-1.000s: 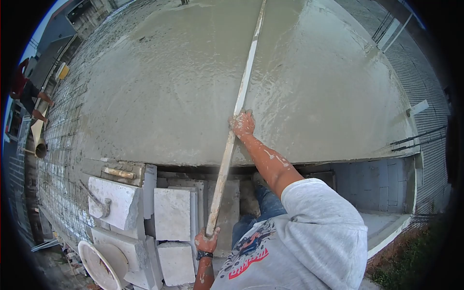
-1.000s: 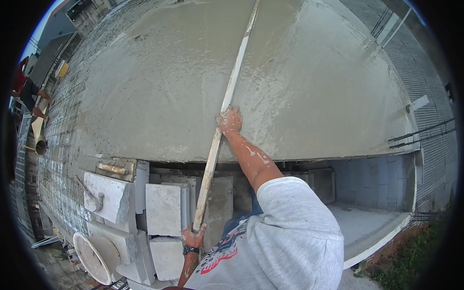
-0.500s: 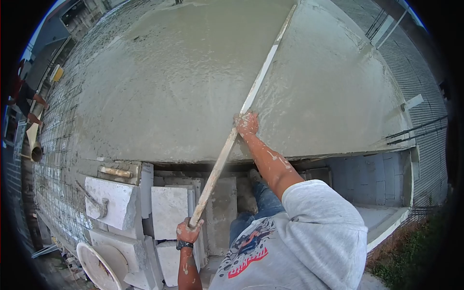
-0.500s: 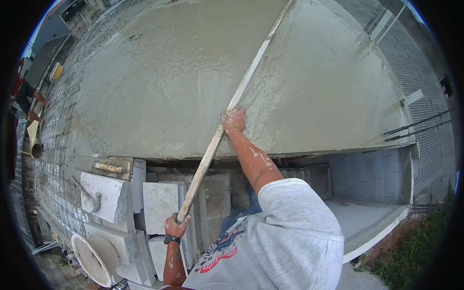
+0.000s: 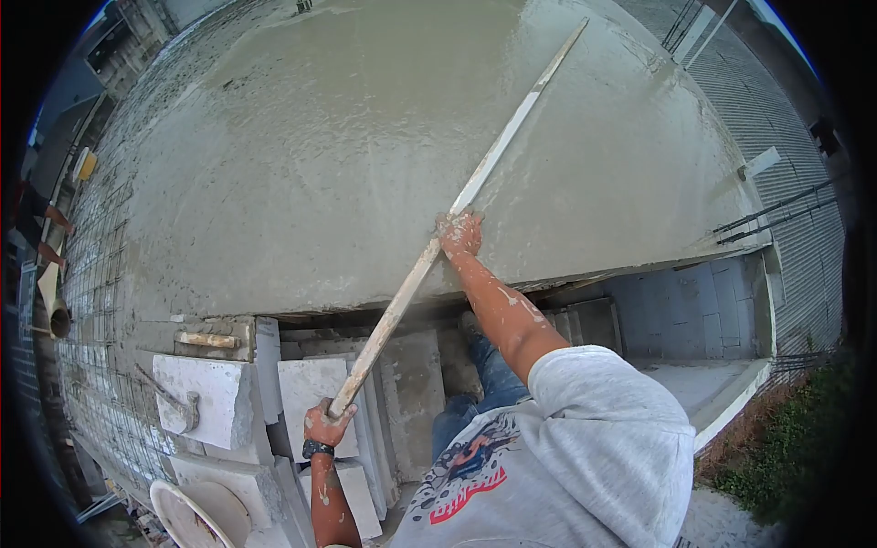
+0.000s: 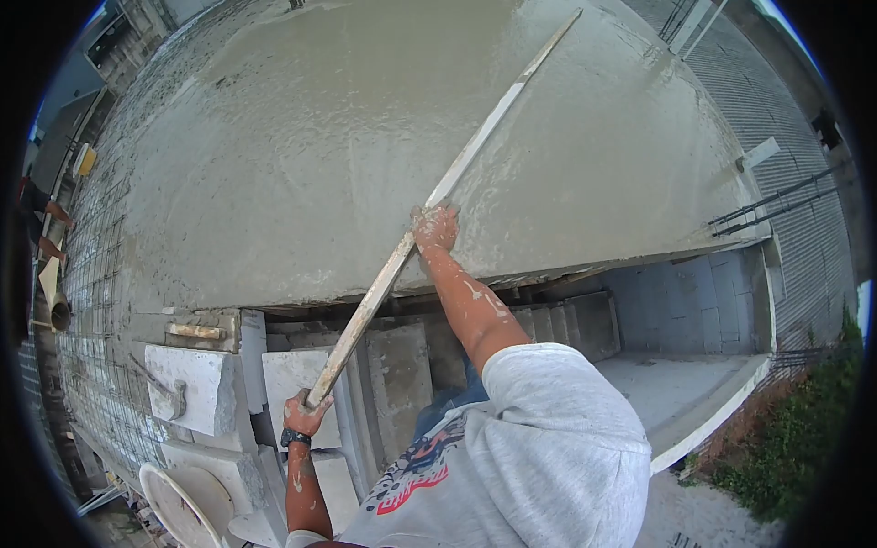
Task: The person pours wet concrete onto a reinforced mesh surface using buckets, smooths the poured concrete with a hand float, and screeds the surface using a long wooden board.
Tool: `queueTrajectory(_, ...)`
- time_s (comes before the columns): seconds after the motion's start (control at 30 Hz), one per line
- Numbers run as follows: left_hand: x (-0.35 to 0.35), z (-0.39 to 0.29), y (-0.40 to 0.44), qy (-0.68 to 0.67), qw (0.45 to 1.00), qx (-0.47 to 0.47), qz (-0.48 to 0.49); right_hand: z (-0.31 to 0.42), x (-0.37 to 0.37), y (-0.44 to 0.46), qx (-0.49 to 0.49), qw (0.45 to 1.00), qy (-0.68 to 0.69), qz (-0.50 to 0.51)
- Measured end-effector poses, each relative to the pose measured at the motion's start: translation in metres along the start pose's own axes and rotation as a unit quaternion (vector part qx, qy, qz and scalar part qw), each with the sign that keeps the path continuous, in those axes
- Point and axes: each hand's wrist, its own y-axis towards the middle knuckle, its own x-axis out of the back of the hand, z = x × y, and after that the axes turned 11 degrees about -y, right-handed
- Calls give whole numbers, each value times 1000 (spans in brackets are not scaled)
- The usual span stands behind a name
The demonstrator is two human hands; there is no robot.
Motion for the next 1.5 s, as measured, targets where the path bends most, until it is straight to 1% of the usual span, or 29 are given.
queueTrajectory(0.13,1,-2,0,6,1000,8,1,-19,-36,8,30,995,-36,-93)
queueTrajectory(0.2,0,-6,-2,25,1000,7,2,-20,-27,9,34,996,-32,-75)
queueTrajectory(0.3,-3,-11,-14,39,999,16,-23,0,7,6,56,997,-42,19)
queueTrajectory(0.37,-8,-19,-20,49,998,16,-42,15,24,-4,45,999,-2,-2)
queueTrajectory(0.47,-23,-22,-30,32,998,31,-52,21,24,0,82,997,-14,-6)
queueTrajectory(0.57,-39,-36,-45,18,996,72,-49,15,-12,15,109,993,-8,-43)
queueTrajectory(0.67,-65,-42,-58,6,992,122,-45,27,-7,17,152,988,-9,-4)
queueTrajectory(0.73,-80,-55,-67,6,990,123,-73,36,-12,18,175,984,-5,-16)
queueTrajectory(0.8,-101,-59,-79,-17,987,129,-97,47,-9,16,195,981,15,8)
queueTrajectory(0.9,-118,-89,-91,-1,981,150,-126,66,-10,14,231,973,-10,18)
queueTrajectory(0.93,-120,-103,-95,-35,974,176,-140,70,-10,12,242,970,-6,21)
queueTrajectory(1.03,-136,-130,-103,-76,960,232,-137,79,-12,8,273,961,0,33)
queueTrajectory(1.17,-162,-152,-110,-101,947,259,-160,95,-21,3,291,955,-4,57)
queueTrajectory(1.2,-171,-153,-112,-89,947,266,-157,98,-21,3,289,955,-7,62)
queueTrajectory(1.3,-175,-171,-109,-143,934,286,-159,100,-28,5,329,942,14,60)
queueTrajectory(1.33,-178,-177,-108,-156,927,295,-169,103,-25,3,325,943,7,71)
queueTrajectory(1.43,-216,-164,-111,-143,929,254,-227,109,-27,5,339,935,-8,102)
queueTrajectory(1.5,-235,-156,-114,-134,934,227,-243,110,-27,3,352,930,-10,110)
